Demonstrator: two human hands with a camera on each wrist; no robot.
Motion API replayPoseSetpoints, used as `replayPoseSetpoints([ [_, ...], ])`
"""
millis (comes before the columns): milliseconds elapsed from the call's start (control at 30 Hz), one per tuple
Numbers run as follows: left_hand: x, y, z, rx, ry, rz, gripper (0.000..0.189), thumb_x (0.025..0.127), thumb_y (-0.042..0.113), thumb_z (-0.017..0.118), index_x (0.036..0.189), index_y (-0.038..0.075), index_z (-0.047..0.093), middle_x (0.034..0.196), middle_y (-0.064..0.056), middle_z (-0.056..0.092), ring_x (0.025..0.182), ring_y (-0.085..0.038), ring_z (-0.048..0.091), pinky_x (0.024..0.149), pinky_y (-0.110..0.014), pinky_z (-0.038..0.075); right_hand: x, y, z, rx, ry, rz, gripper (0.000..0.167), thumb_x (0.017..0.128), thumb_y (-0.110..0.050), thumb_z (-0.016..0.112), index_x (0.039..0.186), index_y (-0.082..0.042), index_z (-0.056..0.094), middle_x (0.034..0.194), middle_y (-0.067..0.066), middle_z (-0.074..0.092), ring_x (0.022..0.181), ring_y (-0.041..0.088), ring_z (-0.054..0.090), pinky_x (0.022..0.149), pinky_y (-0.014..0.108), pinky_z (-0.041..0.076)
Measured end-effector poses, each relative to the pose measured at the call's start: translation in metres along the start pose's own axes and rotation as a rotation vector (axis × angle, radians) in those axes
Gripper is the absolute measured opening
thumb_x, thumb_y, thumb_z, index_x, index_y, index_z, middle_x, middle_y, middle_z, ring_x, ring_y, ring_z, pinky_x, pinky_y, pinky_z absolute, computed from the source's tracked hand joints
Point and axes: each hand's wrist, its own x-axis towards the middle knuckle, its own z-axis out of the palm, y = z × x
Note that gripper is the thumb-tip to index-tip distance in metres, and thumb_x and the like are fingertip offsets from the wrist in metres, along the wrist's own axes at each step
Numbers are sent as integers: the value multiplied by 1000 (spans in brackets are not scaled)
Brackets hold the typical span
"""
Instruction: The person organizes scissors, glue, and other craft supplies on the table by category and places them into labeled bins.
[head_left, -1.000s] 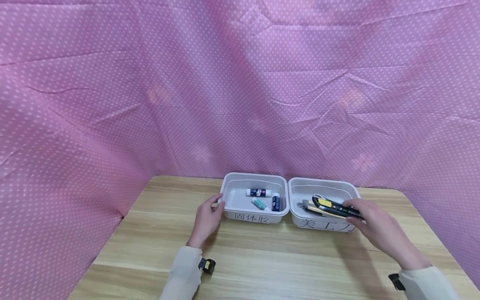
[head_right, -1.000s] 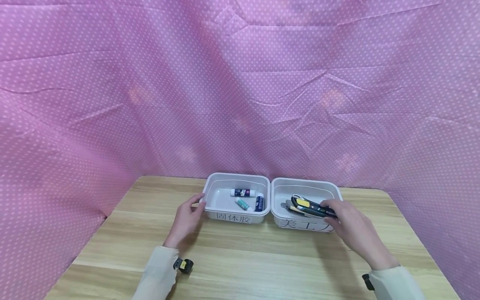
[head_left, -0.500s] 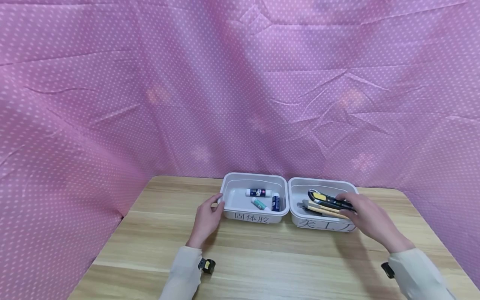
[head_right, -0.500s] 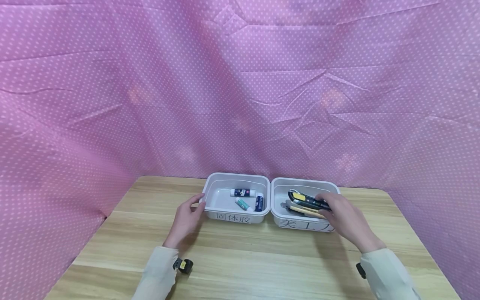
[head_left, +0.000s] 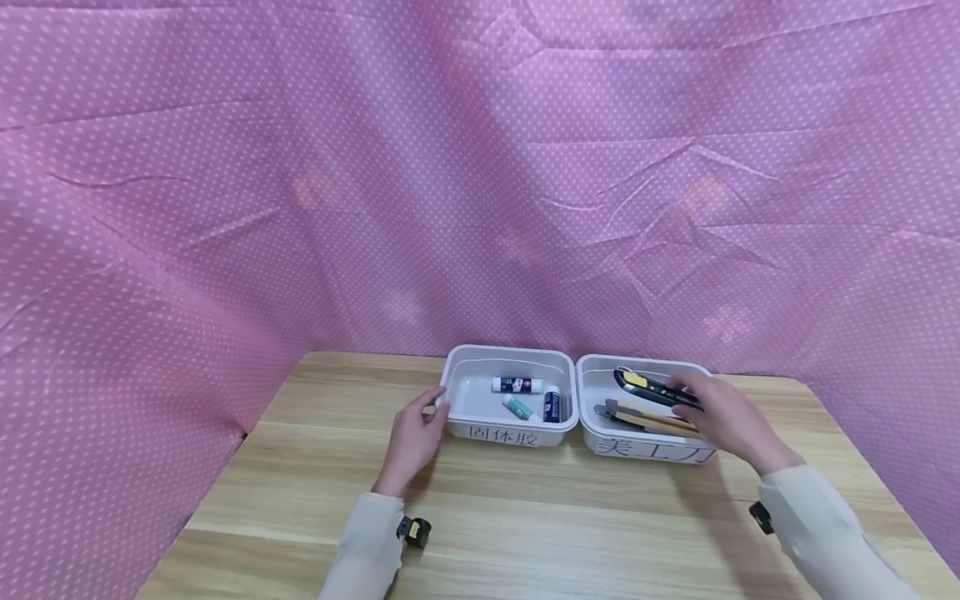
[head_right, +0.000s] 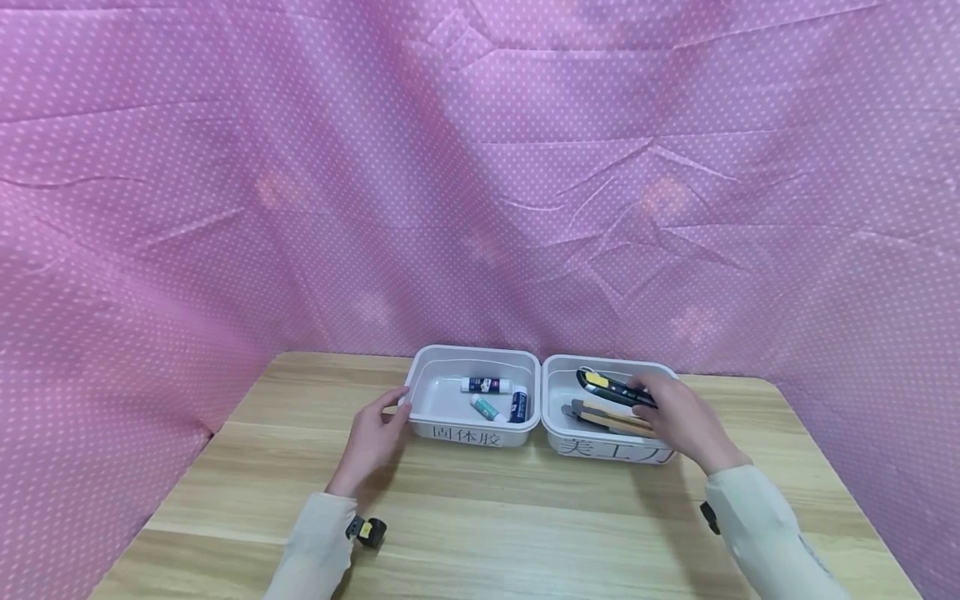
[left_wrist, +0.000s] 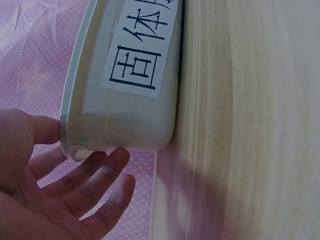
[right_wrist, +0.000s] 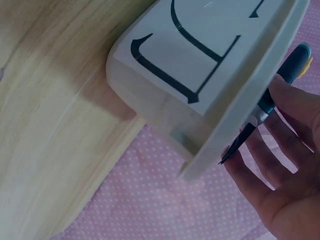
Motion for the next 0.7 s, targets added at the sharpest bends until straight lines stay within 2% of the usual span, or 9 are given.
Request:
replayPoseSetpoints([
  [300,0,0,0,-7,-3,-1,42,104,18,58,143,4,57,142,-23,59,99,-29,73,72,-29,62,18,5,4,-4,-89,60,32,92,-7,73,123,1,66,117,22,71,107,41,67,91,61,54],
  [533,0,0,0,-11,-8,-1,42,104,18,58,144,4,56,143,-23,58,101,-30,73,75,-31,63,29,12,11,14,-147,88,33,91,-6,74,122,1,67,115,21,71,106,37,67,90,59,54],
  [700,0,1,1,-7,-5,8,41,104,17,59,143,4,57,141,-23,59,100,-31,73,76,-32,63,33,16,17,28,-156,69,28,88,-2,75,116,0,69,108,16,72,100,32,66,88,57,55],
])
